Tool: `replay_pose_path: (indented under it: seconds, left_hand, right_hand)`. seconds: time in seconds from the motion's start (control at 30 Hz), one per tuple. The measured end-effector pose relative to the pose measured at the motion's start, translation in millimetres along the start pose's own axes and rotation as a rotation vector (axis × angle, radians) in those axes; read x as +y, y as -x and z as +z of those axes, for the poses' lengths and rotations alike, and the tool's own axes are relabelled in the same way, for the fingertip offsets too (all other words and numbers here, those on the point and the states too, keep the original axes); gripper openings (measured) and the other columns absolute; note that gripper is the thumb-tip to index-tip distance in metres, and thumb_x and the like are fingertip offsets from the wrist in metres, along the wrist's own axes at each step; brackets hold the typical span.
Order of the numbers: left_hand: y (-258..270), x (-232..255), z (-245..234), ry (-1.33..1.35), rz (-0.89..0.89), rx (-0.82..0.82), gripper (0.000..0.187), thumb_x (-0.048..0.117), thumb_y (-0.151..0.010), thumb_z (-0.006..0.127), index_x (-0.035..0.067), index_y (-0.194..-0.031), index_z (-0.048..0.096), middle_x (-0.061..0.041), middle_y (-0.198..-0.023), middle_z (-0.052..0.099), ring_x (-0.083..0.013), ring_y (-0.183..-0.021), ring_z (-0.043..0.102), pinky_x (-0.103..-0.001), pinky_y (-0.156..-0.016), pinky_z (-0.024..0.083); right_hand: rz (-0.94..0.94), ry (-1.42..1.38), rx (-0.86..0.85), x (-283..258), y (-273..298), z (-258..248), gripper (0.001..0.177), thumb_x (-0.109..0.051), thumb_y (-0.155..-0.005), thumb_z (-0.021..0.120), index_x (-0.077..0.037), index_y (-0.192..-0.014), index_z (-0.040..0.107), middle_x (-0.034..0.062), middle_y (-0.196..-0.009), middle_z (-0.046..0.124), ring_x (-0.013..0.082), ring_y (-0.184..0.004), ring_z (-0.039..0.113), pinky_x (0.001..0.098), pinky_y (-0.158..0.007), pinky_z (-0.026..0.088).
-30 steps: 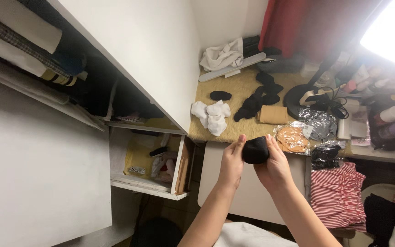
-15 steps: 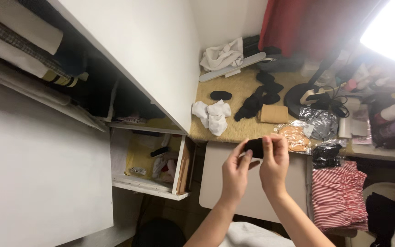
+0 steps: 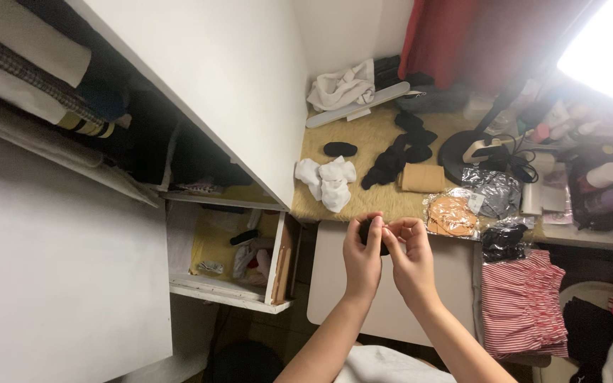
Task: The person repeatedly picks up black socks from a cluttered surface, turns them inside out, and folds them into small bundles. The person handles the socks one at a time, placing each folded sock back onto the surface. No tools are used.
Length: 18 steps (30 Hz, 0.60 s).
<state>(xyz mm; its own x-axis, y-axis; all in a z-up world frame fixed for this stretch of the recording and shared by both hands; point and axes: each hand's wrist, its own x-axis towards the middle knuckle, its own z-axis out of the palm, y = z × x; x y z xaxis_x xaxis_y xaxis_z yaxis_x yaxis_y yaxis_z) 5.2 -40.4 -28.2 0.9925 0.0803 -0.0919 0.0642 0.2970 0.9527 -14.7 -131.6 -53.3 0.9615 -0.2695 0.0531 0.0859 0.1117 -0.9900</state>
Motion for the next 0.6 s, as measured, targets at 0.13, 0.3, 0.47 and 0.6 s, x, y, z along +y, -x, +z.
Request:
replay_pose_path:
  seconds: [0.13,0.3,0.47,0.6]
  left_hand:
    - [-12,-6,-3,-0.105,0.019,0.012,0.019,0.016,-0.097,0.072,0.002,-0.109,0.068,-0.003,-0.095,0.067,-0.0088,-0.085,0.063,-0.025,-0.074,0.054]
    - [-22,-12,-4,-0.271,0.015,-0.042,0.018,0.016,-0.097,0.069,0.008,-0.114,0.068,0.0,-0.086,0.062,-0.0079,-0.076,0.057,-0.024,-0.067,0.051]
    - [-34,-14,7,-0.412,0.182,-0.261,0.036,0.03,-0.1,0.066,0.009,-0.129,0.063,-0.008,-0.1,0.062,-0.0181,-0.094,0.06,-0.032,-0.085,0.051]
    - [-48,-27,11,-0.648,0.366,-0.434,0.064,0.052,-0.108,0.039,0.004,-0.15,0.049,-0.017,-0.132,0.057,-0.0318,-0.125,0.052,-0.044,-0.11,0.037]
  right_hand:
    - [0.229,-0.119,0.03,14,-7,-13,0.028,-0.02,-0.102,0.059,-0.005,-0.126,0.053,0.0057,-0.121,0.065,0.0128,-0.116,0.059,0.0291,-0.099,0.045]
    - [0.407,-0.003,0.069,23,-15,-38,0.031,-0.026,-0.101,0.055,-0.006,-0.125,0.055,0.0081,-0.119,0.068,0.018,-0.111,0.063,0.0339,-0.092,0.049]
    - [0.62,-0.224,0.063,33,-26,-49,0.033,-0.028,-0.101,0.053,-0.01,-0.128,0.055,0.0039,-0.119,0.066,0.0184,-0.107,0.063,0.0378,-0.089,0.052]
    - [0.642,-0.408,-0.009,44,-41,-58,0.036,-0.032,-0.103,0.054,-0.007,-0.129,0.057,0.0067,-0.113,0.065,0.0197,-0.101,0.064,0.0391,-0.086,0.054]
